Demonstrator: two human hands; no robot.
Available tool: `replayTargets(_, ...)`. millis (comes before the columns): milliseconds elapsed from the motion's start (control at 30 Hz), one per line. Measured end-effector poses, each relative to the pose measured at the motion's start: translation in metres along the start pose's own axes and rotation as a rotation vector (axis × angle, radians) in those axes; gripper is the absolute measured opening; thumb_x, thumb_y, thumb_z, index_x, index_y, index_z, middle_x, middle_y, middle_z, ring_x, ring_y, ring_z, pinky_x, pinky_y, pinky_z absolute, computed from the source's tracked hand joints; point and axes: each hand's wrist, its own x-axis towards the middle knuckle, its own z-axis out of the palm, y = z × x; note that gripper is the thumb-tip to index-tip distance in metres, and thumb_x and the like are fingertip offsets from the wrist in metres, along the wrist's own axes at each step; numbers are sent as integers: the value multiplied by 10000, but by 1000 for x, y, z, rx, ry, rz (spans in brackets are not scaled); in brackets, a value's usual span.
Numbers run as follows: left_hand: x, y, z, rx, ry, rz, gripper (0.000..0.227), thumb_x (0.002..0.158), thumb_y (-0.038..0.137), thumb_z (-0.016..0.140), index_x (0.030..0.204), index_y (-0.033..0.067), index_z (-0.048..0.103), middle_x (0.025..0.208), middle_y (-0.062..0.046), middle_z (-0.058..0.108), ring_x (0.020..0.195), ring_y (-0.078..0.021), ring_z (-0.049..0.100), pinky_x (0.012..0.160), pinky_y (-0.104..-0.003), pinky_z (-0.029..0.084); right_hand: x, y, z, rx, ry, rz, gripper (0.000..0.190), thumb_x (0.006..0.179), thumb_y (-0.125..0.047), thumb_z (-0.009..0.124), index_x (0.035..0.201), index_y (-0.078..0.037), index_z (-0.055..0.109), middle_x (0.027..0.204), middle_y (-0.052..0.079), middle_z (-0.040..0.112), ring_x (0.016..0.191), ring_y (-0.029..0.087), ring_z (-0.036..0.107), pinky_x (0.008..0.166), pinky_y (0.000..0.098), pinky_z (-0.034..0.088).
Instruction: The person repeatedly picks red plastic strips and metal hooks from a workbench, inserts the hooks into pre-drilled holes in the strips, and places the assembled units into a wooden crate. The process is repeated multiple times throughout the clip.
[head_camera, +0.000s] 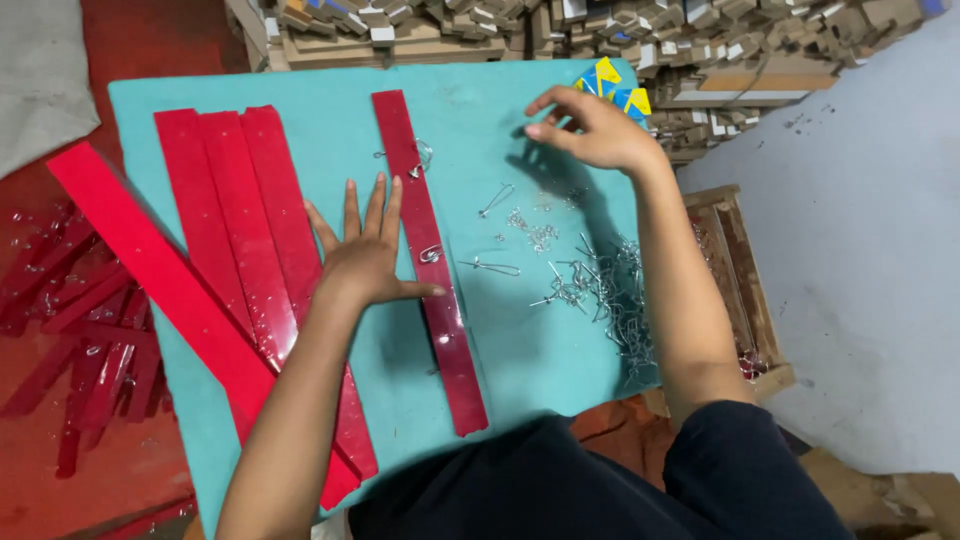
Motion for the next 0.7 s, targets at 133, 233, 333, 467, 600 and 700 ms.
replayTargets(133, -5, 11, -4, -11, -63, -22, 1522, 605, 672, 881, 1630, 165, -124, 1716, -105, -84, 1538, -434, -155, 1055, -819, -153, -74, 58, -19, -220, 85, 350, 323, 978, -261, 729, 1231, -65, 679, 1119, 256, 719, 1052, 461, 697, 885, 539, 549)
replayTargets(233, -9, 12, -1, -15, -72, -38, 1534, 587, 662, 901, 1635, 156, -98, 1716, -109, -78, 1538, -443, -142, 1060, -816, -145, -115, 90, -6, -267, 91, 534, 321, 934, -283, 760, 1182, -83, 725, 1151, 223, 738, 1089, 442, 699, 913, 537, 554)
replayTargets(333, -6, 12, 3, -18, -80, -41, 1558, 571, 667, 912, 1632, 147, -103, 1714, -112, -83, 1536, -450, -143, 1064, -817, -137, -139, 118, 10, -306, 116, 659, 353, 900, -297, 796, 1177, -86, 736, 1149, 213, 744, 1090, 427, 705, 915, 526, 561)
replayTargets(467, -8, 10, 3, -54, -67, -22, 1546, 566, 608, 940, 1635, 125, -66, 1712, -130, -67, 1531, -472, -134, 1052, -827, -128, -148, 139, 37, -306, 217, 554, 173, 908, -173, 750, 1059, -90, 744, 1110, 228, 737, 1088, 500, 672, 931, 549, 530)
replayTargets(600, -9, 8, -2, -73, -69, -2, 1541, 549, 594, 957, 1636, 128, -31, 1711, -135, -34, 1533, -484, -108, 1056, -829, -112, -145, 115, 33, -256, 277, 444, 64, 902, -124, 756, 964, -108, 747, 1078, 217, 733, 1055, 479, 688, 922, 510, 527)
replayTargets(700, -8, 6, -11, -88, -75, 4, 1536, 520, 628, 950, 1633, 142, 9, 1712, -113, -40, 1542, -469, -88, 1070, -832, -102, -135, 82, 27, -201, 328, 323, 100, 932, -137, 746, 1028, -137, 718, 1074, 166, 714, 1002, 375, 717, 819, 421, 548)
